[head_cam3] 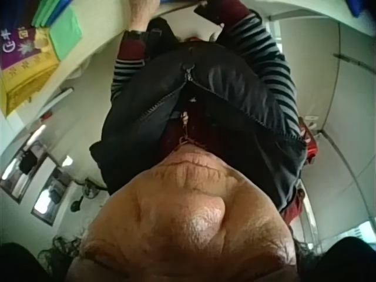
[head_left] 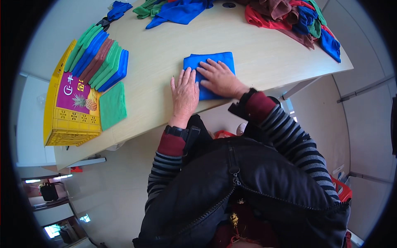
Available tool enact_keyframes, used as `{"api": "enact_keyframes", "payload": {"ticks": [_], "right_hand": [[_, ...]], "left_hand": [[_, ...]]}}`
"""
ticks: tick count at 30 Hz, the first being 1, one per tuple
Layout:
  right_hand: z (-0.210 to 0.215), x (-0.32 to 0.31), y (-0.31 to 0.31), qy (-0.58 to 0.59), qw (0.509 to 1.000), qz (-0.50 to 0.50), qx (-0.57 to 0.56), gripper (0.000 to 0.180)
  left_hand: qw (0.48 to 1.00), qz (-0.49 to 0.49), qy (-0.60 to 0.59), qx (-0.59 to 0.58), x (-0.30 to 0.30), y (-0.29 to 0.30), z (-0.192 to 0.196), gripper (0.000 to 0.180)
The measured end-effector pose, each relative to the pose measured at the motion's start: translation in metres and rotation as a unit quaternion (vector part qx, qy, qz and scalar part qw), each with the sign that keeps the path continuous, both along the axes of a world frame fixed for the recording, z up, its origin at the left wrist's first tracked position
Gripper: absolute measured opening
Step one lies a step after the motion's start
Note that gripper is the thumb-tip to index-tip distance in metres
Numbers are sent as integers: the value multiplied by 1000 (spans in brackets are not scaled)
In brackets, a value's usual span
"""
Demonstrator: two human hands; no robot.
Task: Folding and stacking blue fabric pieces on a table.
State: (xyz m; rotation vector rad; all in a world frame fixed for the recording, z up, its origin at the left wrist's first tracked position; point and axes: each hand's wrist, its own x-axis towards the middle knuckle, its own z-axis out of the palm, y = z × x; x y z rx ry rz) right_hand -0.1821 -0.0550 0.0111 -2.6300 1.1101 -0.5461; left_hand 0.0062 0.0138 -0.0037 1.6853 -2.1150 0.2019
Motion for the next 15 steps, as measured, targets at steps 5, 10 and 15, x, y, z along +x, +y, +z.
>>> {"api": "enact_keyframes", "payload": {"ticks": [5,10,15], "right_hand": [[21,-25,-13,-198,967,16,161,53],[8,-14,4,-155,987,-47,-13,53],[-12,4,28,-53,991,-86,-90,61]], "left_hand": [[1000,2,-7,4,6,-4,12,42],[999,-41,-13,6,-22,-22,21,45],[998,-62,-1,-5,-23,-32,-4,49]]}}
